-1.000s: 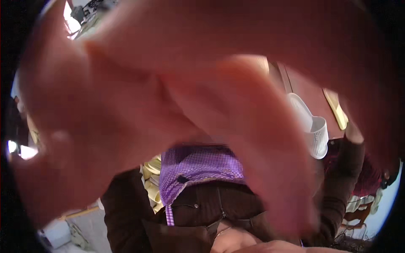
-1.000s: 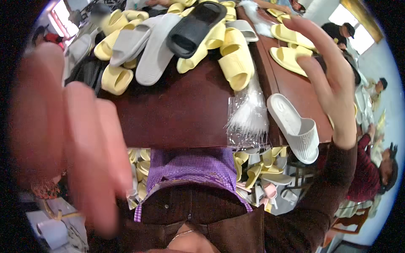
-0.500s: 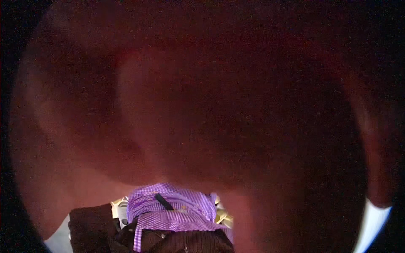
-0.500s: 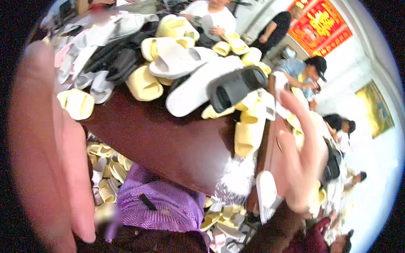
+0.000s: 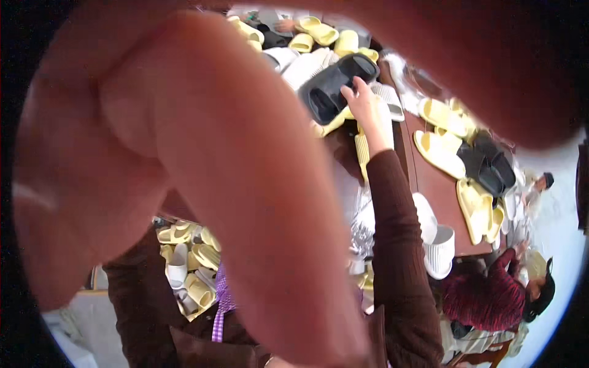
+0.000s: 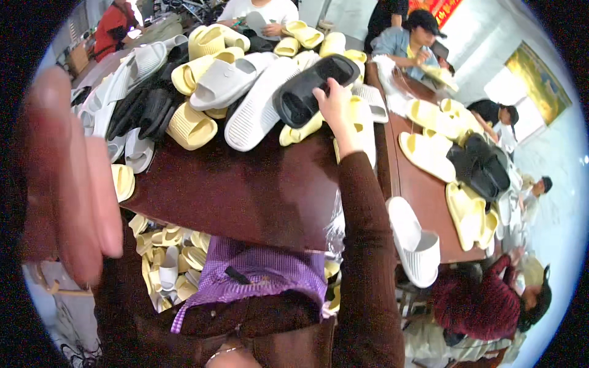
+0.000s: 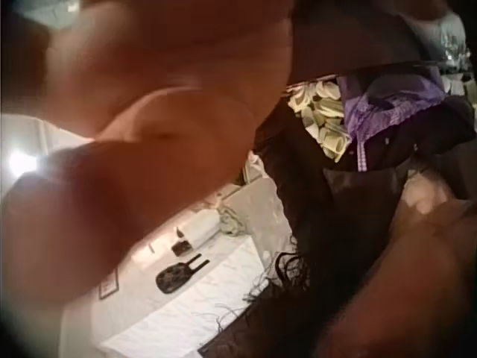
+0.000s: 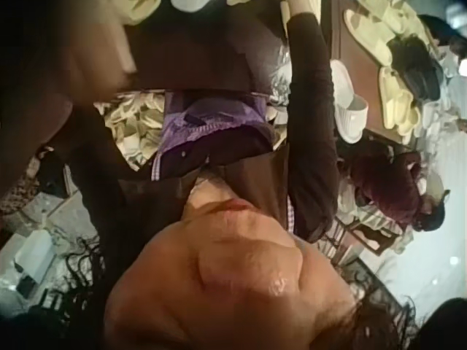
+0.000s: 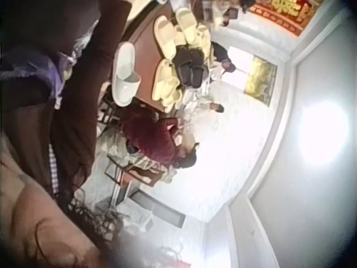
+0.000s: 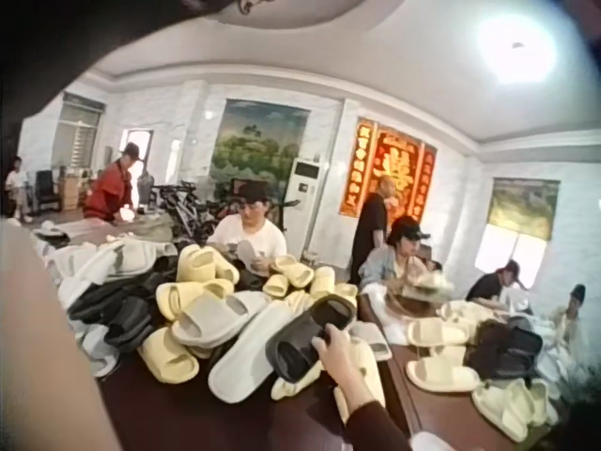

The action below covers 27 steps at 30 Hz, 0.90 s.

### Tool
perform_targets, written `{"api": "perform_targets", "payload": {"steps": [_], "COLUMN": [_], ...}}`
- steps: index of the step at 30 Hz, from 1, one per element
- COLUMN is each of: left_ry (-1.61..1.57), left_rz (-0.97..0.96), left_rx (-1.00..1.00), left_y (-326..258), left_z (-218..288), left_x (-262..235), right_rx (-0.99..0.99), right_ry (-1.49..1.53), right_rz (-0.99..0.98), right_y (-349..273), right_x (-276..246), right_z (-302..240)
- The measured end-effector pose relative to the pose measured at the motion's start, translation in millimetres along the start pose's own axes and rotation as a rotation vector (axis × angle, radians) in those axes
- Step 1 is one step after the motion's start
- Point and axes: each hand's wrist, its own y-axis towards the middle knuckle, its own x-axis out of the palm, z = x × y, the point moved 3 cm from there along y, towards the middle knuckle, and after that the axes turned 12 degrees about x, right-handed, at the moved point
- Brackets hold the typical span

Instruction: The person pairs slippers together, fastens each pair using plastic ties by hand, and places them onto the table.

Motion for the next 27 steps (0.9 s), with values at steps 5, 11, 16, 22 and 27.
{"api": "perform_targets", "payload": {"steps": [5, 11, 16, 22, 27], "left_ry": [-0.030, 0.272, 0.376, 0.273, 0.377], "left_rz": [-0.076, 0.060, 0.190, 0.376, 0.489], "left_rx": [-0.102, -0.201, -0.529, -0.665, -0.693], "left_y": [9, -29, -103, -167, -204], "left_z": [-12, -56, -136, -168, -183], "left_x": [7, -25, -47, -12, -18], "right_rx": [-0.003, -0.087, -0.226, -0.454, -0.401], "right_ry": [0.057, 0.349, 0.318, 0.218, 0.210], "right_rz": [0.052, -0.196, -0.429, -0.673, -0.601], "right_y": [8, -61, -137, -192, -212], "right_x": [10, -56, -97, -83, -60], "right_z": [25, -38, -61, -70, -60]}}
